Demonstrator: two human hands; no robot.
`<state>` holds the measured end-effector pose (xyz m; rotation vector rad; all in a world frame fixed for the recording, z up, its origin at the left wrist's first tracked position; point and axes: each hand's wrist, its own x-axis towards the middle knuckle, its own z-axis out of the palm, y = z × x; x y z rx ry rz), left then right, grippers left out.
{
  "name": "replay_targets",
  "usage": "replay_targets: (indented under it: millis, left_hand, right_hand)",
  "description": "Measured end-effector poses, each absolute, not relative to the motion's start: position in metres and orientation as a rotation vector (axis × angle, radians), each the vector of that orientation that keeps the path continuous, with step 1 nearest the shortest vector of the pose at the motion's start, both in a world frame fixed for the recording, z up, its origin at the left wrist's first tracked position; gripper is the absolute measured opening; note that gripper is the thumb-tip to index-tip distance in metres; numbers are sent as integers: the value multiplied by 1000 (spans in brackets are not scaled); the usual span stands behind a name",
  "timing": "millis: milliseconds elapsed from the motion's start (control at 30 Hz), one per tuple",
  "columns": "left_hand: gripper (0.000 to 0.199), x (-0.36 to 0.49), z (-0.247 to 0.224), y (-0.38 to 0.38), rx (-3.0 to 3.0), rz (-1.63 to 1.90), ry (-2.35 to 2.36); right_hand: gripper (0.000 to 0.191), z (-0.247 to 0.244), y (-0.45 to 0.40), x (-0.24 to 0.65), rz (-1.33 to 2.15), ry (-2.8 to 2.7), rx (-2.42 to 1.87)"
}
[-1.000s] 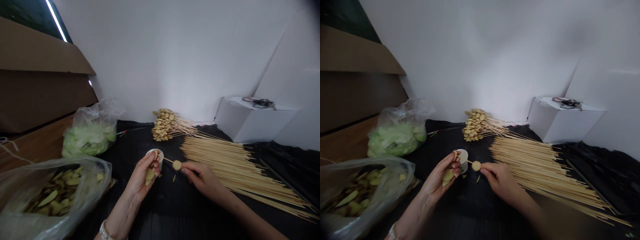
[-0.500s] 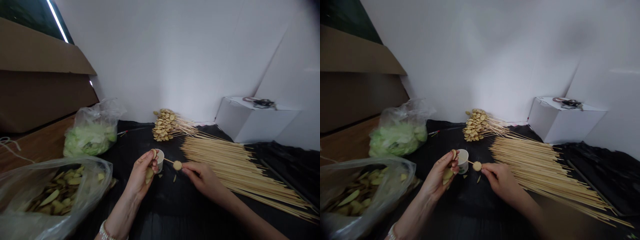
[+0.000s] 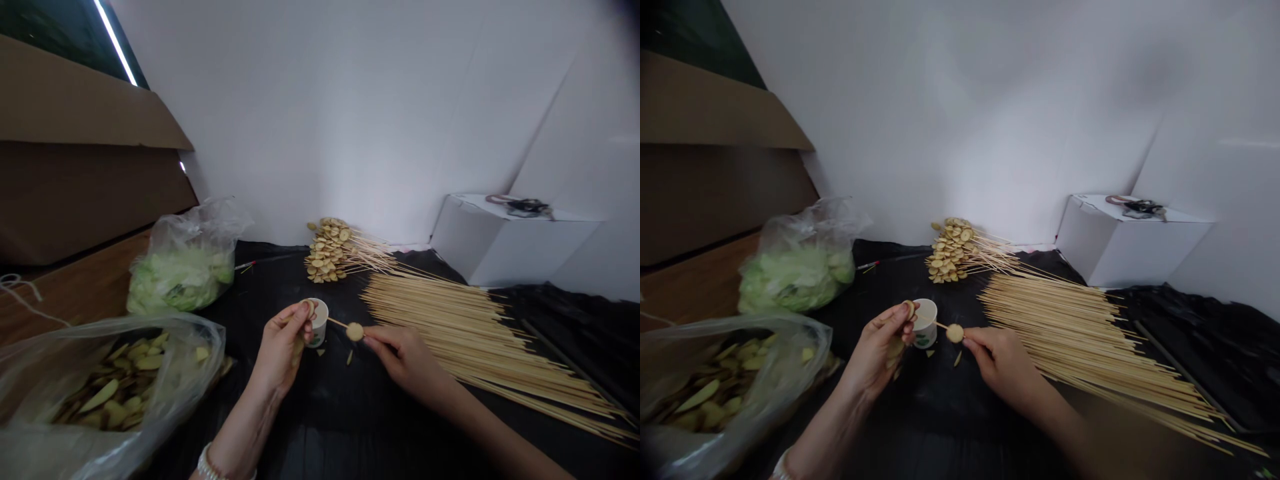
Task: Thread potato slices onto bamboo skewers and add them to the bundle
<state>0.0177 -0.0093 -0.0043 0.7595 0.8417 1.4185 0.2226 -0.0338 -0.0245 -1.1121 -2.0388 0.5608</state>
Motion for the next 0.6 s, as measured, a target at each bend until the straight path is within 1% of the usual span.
replay_targets:
  millis: [367,600]
  left_hand:
    - [26,19,-12,-9,930,1460,980]
    - [22,19,-13,-10,1034,1408,1008]
  right_hand:
    - [25,-34,-36,217,446,-2035,-1133]
    - [24,-38,-36,214,403,-2041,-1100]
